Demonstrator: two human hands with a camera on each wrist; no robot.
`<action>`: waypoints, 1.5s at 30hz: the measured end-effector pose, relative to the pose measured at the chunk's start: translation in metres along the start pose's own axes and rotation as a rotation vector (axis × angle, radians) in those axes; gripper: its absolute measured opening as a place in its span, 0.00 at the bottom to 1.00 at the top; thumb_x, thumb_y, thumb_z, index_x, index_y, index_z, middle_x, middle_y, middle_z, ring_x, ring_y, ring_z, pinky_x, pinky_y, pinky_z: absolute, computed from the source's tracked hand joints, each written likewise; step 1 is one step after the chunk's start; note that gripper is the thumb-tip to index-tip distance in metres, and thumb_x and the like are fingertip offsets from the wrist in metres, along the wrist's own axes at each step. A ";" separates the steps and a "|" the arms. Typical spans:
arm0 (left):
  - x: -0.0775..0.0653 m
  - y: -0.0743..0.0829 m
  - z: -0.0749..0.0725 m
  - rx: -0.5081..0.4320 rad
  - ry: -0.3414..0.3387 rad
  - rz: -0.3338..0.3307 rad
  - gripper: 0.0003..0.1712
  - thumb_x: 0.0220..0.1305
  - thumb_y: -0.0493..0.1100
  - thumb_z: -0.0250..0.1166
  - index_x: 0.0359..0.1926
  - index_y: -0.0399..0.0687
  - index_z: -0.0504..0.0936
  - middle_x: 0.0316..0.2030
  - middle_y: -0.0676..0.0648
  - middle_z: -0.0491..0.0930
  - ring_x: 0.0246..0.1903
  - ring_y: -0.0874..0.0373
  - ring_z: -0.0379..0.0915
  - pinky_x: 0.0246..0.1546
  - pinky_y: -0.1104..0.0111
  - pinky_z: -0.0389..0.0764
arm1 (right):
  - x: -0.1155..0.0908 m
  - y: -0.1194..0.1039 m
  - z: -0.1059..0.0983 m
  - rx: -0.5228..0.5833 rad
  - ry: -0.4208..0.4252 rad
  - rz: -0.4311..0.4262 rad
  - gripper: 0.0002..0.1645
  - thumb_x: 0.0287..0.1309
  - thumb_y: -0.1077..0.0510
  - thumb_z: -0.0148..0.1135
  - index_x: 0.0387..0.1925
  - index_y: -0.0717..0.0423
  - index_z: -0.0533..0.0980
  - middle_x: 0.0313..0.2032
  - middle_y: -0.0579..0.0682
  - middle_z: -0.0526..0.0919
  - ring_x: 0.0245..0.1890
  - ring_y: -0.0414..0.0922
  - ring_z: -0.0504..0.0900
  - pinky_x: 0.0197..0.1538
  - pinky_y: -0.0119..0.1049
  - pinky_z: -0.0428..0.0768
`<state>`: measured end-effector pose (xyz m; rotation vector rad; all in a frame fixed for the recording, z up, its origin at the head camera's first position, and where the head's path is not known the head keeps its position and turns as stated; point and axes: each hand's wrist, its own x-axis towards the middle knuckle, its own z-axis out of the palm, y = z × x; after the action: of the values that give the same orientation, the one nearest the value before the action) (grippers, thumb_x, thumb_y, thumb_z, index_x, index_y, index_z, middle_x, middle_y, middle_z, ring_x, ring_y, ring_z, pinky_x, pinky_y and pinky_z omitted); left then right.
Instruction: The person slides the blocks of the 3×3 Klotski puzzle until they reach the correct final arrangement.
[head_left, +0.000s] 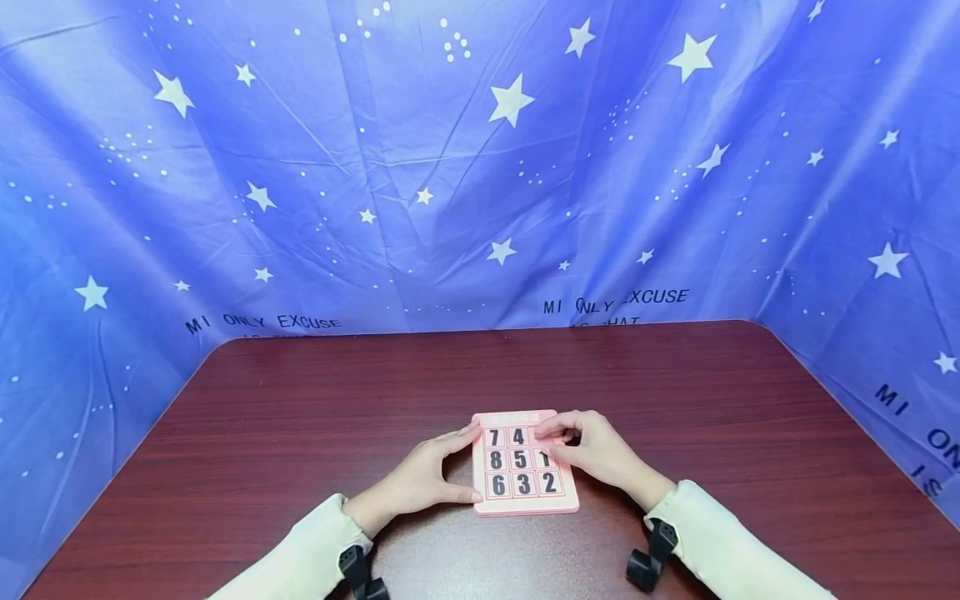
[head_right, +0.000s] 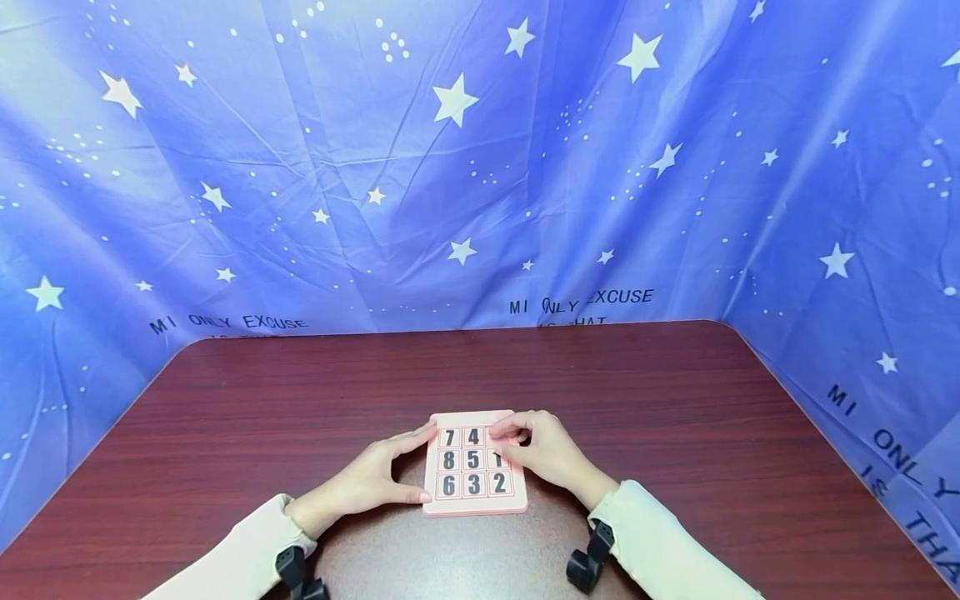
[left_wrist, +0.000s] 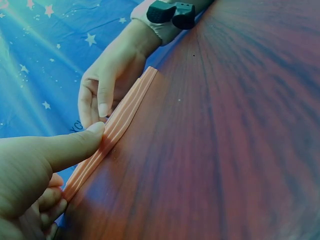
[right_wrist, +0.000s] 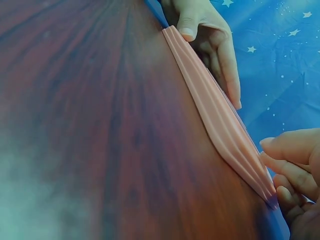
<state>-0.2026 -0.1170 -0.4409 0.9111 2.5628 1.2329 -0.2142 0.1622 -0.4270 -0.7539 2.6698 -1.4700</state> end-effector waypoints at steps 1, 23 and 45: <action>0.000 0.000 0.000 0.002 0.001 0.000 0.52 0.45 0.53 0.75 0.68 0.41 0.63 0.69 0.45 0.58 0.68 0.50 0.54 0.66 0.52 0.57 | 0.001 0.000 0.001 -0.002 0.000 -0.007 0.12 0.47 0.69 0.66 0.37 0.62 0.83 0.37 0.54 0.85 0.31 0.39 0.75 0.35 0.30 0.75; 0.000 0.000 -0.001 0.003 0.002 0.002 0.51 0.44 0.51 0.76 0.68 0.41 0.63 0.69 0.45 0.58 0.67 0.50 0.55 0.66 0.54 0.58 | -0.010 0.015 -0.009 -0.019 -0.082 -0.063 0.16 0.45 0.60 0.72 0.39 0.55 0.83 0.33 0.46 0.82 0.31 0.39 0.74 0.34 0.29 0.74; 0.000 0.001 -0.001 0.016 0.005 -0.001 0.52 0.44 0.52 0.76 0.68 0.41 0.63 0.69 0.45 0.58 0.67 0.50 0.55 0.67 0.53 0.57 | -0.011 0.013 -0.011 -0.066 -0.064 -0.052 0.16 0.45 0.61 0.72 0.40 0.56 0.83 0.33 0.46 0.81 0.31 0.40 0.73 0.34 0.30 0.73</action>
<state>-0.2025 -0.1169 -0.4401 0.9106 2.5797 1.2177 -0.2119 0.1809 -0.4335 -0.8656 2.6834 -1.3498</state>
